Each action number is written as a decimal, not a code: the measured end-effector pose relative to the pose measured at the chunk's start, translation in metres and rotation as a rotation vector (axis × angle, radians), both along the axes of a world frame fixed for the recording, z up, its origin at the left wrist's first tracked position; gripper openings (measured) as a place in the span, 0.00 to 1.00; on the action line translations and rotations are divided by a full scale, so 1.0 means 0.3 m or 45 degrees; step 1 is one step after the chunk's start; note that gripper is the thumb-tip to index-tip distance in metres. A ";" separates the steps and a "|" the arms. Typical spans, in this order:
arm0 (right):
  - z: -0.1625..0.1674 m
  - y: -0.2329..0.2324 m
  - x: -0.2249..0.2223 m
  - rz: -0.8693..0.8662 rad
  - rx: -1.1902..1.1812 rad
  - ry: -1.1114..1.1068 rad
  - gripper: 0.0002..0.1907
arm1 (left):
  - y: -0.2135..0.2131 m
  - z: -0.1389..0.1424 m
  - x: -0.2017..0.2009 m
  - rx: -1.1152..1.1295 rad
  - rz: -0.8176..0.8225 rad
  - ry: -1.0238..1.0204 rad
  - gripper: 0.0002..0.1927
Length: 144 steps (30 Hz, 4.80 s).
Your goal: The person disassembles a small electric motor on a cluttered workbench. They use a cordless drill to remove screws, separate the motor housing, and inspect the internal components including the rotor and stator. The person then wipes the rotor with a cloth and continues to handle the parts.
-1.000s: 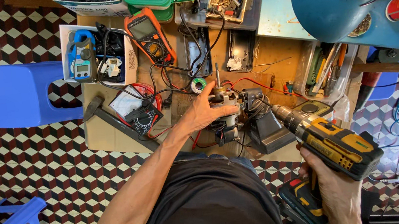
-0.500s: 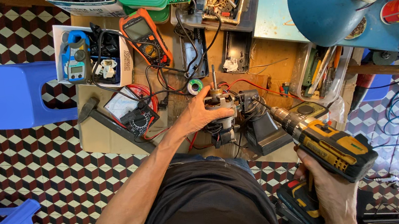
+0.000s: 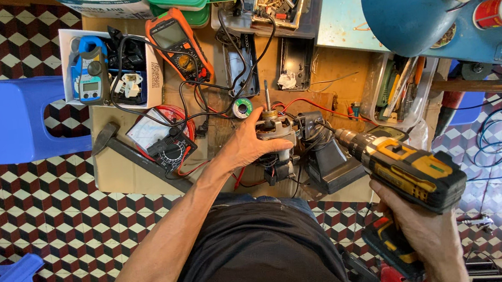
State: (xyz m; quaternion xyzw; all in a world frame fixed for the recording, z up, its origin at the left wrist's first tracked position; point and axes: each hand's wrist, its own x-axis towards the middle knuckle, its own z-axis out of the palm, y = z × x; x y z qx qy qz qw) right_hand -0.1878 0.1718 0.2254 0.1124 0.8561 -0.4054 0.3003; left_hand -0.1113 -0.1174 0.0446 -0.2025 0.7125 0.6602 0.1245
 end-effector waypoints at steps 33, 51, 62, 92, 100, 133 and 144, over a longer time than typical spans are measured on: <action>0.054 -0.018 -0.109 0.242 0.168 -0.088 0.21 | 0.045 0.162 -0.001 -0.524 0.205 0.388 0.53; 0.069 -0.010 -0.086 0.307 0.014 0.031 0.19 | 0.158 -0.118 -0.298 -0.697 -0.638 0.810 0.10; 0.076 -0.006 -0.068 0.290 -0.026 0.053 0.21 | 0.178 -0.042 -0.278 -0.808 -0.613 0.753 0.10; 0.069 0.025 -0.042 0.005 -0.275 0.008 0.20 | 0.026 0.186 -0.089 -0.456 0.423 0.424 0.17; 0.041 0.049 0.142 -0.288 -0.210 -0.024 0.15 | 0.087 0.036 0.094 -0.035 0.486 -0.082 0.41; -0.519 0.495 0.775 -1.610 -1.202 0.337 0.18 | 0.083 0.084 0.123 0.082 0.228 -0.335 0.39; -0.495 0.512 0.834 -1.599 -1.143 0.363 0.18 | 0.090 0.061 0.129 0.113 0.216 -0.380 0.42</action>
